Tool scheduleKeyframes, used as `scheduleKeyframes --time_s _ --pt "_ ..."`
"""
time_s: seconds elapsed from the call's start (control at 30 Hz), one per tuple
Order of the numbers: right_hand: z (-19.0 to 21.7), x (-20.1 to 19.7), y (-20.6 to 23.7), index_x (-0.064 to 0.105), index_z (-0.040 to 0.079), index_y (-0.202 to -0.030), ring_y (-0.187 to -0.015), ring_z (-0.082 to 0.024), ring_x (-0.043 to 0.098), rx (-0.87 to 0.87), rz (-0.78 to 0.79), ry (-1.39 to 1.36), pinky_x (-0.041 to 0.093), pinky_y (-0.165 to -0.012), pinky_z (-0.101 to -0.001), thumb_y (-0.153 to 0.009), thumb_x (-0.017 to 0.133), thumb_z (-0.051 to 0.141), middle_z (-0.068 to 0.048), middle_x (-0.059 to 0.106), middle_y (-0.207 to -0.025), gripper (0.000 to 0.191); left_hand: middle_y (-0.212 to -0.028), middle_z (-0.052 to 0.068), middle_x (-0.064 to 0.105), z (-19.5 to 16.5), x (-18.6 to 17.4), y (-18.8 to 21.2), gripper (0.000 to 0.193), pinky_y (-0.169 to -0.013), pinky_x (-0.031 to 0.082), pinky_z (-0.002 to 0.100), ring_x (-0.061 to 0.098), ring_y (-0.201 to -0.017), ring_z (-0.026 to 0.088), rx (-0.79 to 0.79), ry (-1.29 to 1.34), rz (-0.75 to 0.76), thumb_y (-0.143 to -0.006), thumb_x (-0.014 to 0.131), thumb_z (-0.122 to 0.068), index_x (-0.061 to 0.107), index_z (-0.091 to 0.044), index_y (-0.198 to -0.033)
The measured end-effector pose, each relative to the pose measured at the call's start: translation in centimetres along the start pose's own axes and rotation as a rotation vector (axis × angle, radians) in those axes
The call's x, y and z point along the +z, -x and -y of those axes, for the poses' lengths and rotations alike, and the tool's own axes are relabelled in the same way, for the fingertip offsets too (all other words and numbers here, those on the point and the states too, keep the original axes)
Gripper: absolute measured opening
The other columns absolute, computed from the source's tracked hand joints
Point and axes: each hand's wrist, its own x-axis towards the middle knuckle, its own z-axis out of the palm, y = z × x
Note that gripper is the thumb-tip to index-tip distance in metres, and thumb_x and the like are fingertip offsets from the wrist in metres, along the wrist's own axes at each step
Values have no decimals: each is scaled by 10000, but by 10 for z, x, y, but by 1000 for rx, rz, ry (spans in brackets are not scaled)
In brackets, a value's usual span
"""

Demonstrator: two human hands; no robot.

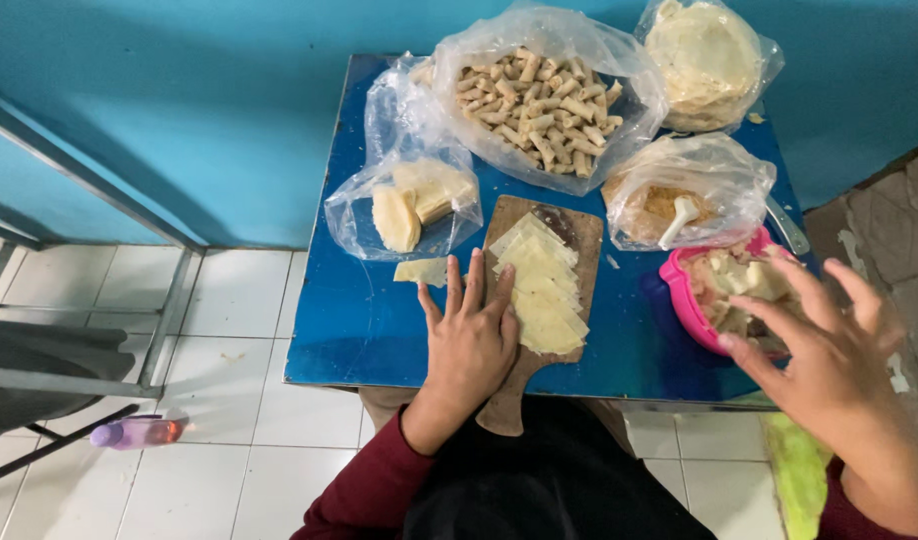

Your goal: The person sits at a small blue table and wraps thin pastry sheets around pieces of filling, folding them by hand on a wooden board. They sprinkle a brown powder over the wrapped pieces with a spoon and place the finished rolls into a plastic bag with other completed rolls.

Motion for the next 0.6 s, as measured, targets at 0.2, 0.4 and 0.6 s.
scheduleKeyframes --time_s 0.2,0.4,0.6 --pt "-13 28 24 803 219 -1028 -1471 -315 356 43 121 79 261 -1140 -503 -730 791 422 -24 538 -1565 361 -1581 247 393 -8 6 -4 508 -1097 174 791 303 -1469 522 -1 -8 -6 -930 546 -246 612 -146 -1424" --pt "-18 41 25 760 184 -1009 -1456 -348 392 32 -16 -249 273 -1222 -470 -768 793 306 -26 582 -1450 272 -1588 249 391 -9 8 -3 494 -1107 170 781 302 -1473 519 6 -39 11 -950 528 -246 609 -146 -1427" --pt "-14 37 28 714 240 -852 -1333 -301 481 92 -88 -255 290 -1130 -437 -719 846 314 13 603 -1261 202 -1584 250 392 -7 8 -4 493 -1105 169 783 300 -1470 522 6 -38 10 -954 517 -250 610 -147 -1427"
